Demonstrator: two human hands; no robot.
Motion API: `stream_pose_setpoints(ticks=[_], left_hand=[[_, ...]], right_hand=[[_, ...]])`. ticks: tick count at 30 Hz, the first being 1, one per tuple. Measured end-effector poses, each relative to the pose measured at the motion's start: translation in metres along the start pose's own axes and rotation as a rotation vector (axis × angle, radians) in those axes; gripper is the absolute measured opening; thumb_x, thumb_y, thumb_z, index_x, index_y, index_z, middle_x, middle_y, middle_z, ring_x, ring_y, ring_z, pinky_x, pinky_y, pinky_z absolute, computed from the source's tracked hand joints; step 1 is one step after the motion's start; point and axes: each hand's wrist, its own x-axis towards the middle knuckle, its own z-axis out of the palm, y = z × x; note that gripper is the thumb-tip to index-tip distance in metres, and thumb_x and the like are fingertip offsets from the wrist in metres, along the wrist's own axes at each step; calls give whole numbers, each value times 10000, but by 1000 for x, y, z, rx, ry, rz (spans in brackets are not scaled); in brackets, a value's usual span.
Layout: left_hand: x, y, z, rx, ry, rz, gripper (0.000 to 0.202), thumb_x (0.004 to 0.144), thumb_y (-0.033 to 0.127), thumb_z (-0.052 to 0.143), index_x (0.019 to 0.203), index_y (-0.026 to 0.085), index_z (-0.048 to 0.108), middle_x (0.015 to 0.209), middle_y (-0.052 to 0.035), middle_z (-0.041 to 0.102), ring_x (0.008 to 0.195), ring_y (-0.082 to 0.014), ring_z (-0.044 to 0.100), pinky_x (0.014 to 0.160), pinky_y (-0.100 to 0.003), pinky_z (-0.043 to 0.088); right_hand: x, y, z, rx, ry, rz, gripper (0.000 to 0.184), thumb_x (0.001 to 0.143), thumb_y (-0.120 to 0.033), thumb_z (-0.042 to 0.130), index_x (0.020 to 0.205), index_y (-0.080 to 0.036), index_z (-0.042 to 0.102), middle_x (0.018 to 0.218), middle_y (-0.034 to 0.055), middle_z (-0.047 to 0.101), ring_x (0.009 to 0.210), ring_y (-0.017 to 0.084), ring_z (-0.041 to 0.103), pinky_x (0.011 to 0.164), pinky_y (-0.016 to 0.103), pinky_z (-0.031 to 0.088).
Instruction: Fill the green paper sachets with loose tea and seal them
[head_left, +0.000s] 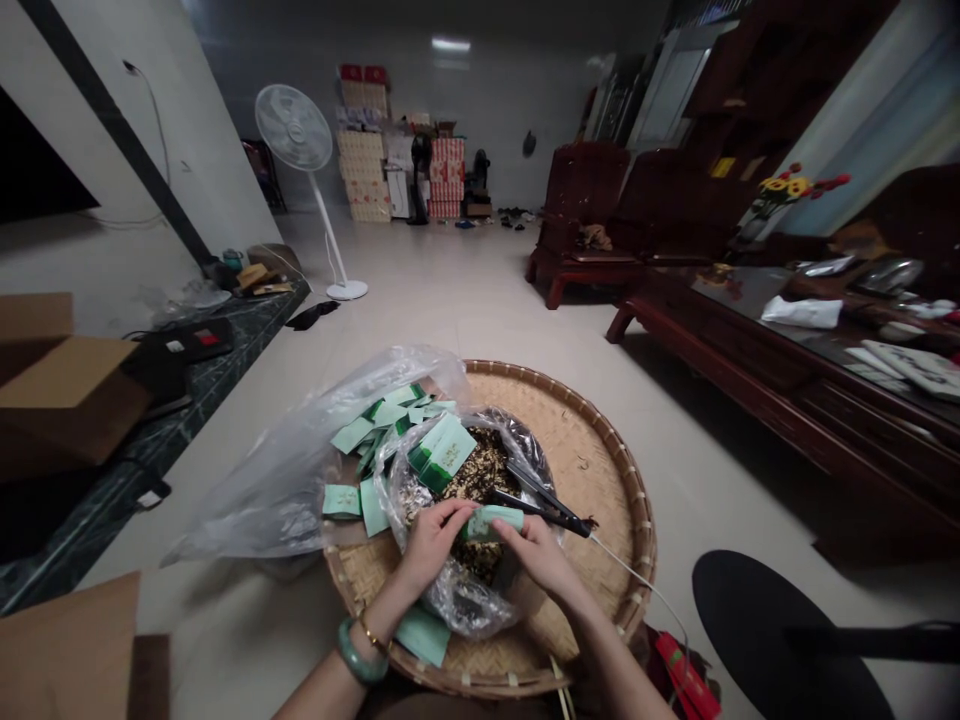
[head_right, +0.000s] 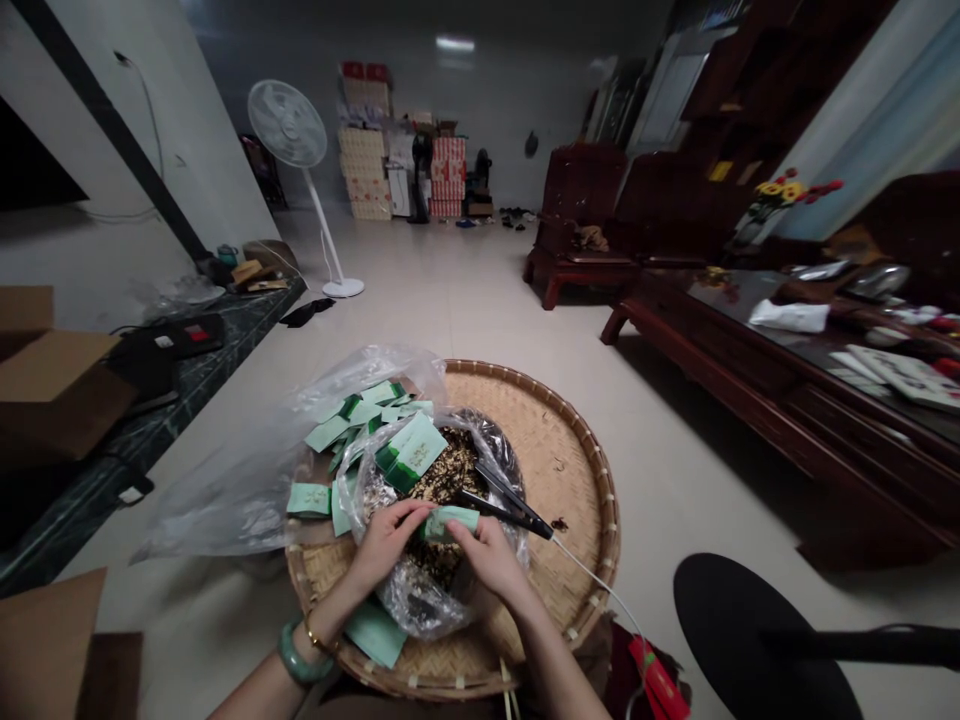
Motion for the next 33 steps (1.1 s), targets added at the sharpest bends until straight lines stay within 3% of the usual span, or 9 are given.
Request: stream_pose_setpoints(ticks=[3, 9, 13, 15, 17, 21, 25, 33], left_hand=[[3, -2, -4, 21, 27, 12, 281, 847, 339, 507, 953, 185, 717, 1024, -69, 735, 983, -227, 665, 921, -374, 501], [3, -5, -12, 148, 24, 82, 375, 951, 296, 331, 1219, 150, 549, 1124, -122, 693, 1048, -217, 644, 946, -404, 485], [-4, 1, -14, 568, 25, 425, 421, 885, 297, 513, 1283, 162, 507, 1384, -156, 500, 1310, -313, 407, 1044, -523, 359], [-7, 5, -16, 736, -94, 575, 542, 825, 284, 607, 1336, 180, 463, 1404, -150, 477, 1317, -351, 360, 1028, -556, 347], [-7, 6, -17, 785, -227, 641, 607, 800, 228, 630, 1369, 192, 419, 1357, -140, 523, 1245, -333, 425, 986, -534, 392], [-6, -1, -18, 709, -262, 594, 599, 763, 96, 602, 1330, 198, 439, 1226, -114, 597, 1085, -271, 506, 919, -475, 466], [-9, -9, -16, 666, -228, 555, 508, 742, 103, 606, 1234, 196, 518, 1163, -104, 610, 1071, -274, 502, 919, -473, 473], [-7, -13, -21, 615, -255, 493, 597, 725, 63, 607, 1287, 214, 474, 1177, -96, 600, 1073, -270, 496, 925, -469, 459]], right_hand=[[1, 2, 1, 55, 35, 11, 497, 760, -634, 588, 858, -168, 730, 790, 35, 706, 771, 211, 614, 827, 375, 484], [-3, -8, -1, 130, -44, 29, 487, 762, -630, 596, 908, -183, 723, 816, 33, 700, 838, 222, 595, 879, 393, 451], [-1, -3, 1, 191, -50, 77, 535, 740, -645, 614, 999, -185, 702, 929, 57, 703, 917, 231, 594, 945, 425, 409], [0, 0, 4, 188, -57, 85, 572, 727, -670, 609, 1029, -191, 689, 986, 65, 693, 989, 242, 577, 986, 437, 375], [0, 1, 7, 173, -74, 86, 597, 723, -688, 596, 1053, -196, 677, 1031, 65, 679, 1046, 246, 553, 1014, 437, 349], [-5, -2, 11, 115, -140, 99, 582, 752, -694, 553, 1019, -192, 680, 1018, 50, 663, 1019, 233, 545, 989, 405, 371], [-10, -8, 13, 53, -176, 100, 564, 774, -689, 519, 928, -177, 696, 930, 39, 663, 931, 224, 556, 922, 384, 418], [-11, -14, 10, 74, -124, 41, 556, 796, -663, 510, 1106, -228, 663, 1111, 53, 665, 1081, 238, 559, 1027, 409, 364]])
